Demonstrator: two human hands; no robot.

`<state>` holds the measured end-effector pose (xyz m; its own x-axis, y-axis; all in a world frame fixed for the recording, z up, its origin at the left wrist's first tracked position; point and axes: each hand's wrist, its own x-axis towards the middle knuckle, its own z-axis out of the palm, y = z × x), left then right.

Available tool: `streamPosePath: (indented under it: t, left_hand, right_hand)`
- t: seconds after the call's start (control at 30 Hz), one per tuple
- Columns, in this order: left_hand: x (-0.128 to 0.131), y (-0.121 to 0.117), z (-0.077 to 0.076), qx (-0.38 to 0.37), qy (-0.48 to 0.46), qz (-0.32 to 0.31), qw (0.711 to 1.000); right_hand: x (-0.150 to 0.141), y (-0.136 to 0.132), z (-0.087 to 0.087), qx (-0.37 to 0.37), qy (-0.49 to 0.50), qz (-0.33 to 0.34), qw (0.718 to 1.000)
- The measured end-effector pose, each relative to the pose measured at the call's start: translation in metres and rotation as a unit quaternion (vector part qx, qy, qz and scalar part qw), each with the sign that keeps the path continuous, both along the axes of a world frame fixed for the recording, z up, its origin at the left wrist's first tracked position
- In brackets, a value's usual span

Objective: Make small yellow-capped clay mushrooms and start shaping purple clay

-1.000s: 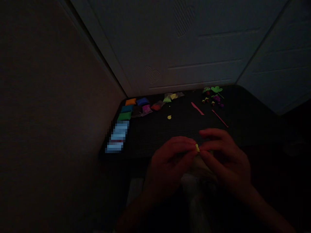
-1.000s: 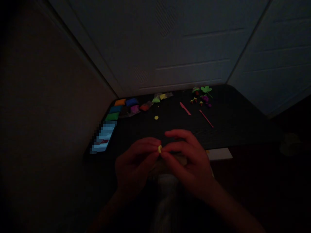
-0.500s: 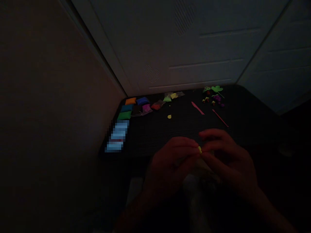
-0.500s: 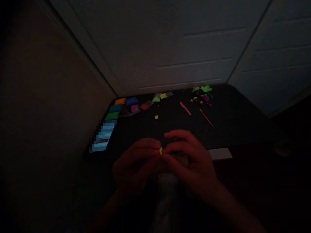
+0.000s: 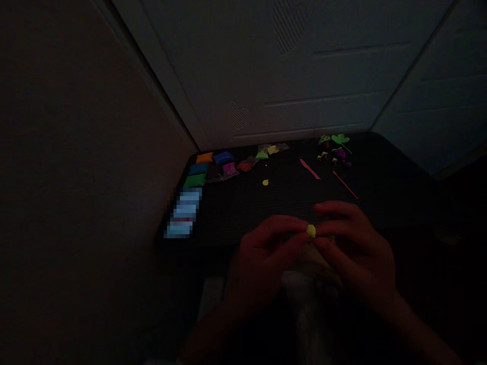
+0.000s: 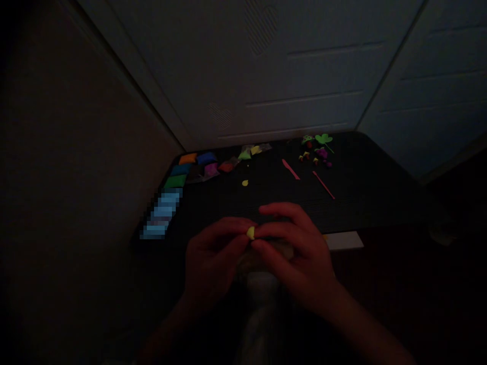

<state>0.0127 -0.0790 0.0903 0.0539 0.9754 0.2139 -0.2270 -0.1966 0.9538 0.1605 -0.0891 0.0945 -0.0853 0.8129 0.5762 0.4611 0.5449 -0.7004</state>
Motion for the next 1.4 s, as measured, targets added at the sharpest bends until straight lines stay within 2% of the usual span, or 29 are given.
streamPosePath:
  t: [0.1,0.33,0.63,0.77,0.9,1.0,1.1,1.4]
  left_hand:
    - [-0.001,0.000,0.002,0.021,0.028,0.011,0.999]
    - [0.001,0.001,-0.003,-0.014,-0.056,-0.020,0.998]
    - [0.003,0.002,-0.002,-0.023,-0.055,-0.012,0.998]
    - [0.003,0.005,-0.004,-0.084,-0.121,-0.040,0.988]
    - [0.004,0.009,-0.006,-0.199,-0.241,-0.103,0.944]
    - [0.005,0.011,-0.006,-0.243,-0.283,-0.118,0.920]
    - [0.006,0.011,-0.005,-0.251,-0.288,-0.114,0.917]
    - [0.007,0.012,-0.005,-0.247,-0.266,-0.104,0.926]
  right_hand:
    - [-0.001,0.000,0.000,0.004,0.004,-0.005,1.000]
    - [-0.002,-0.002,-0.003,0.010,-0.005,-0.024,1.000]
    - [-0.003,0.001,-0.002,0.002,-0.006,-0.018,1.000]
    - [0.000,0.000,-0.003,0.008,-0.015,-0.015,1.000]
    - [0.001,0.001,-0.005,0.048,-0.036,-0.035,0.998]
    - [-0.001,0.005,-0.006,0.099,-0.091,-0.052,0.990]
    - [-0.002,0.008,-0.006,0.125,-0.129,-0.067,0.982]
    - [-0.001,0.010,-0.007,0.157,-0.164,-0.077,0.971]
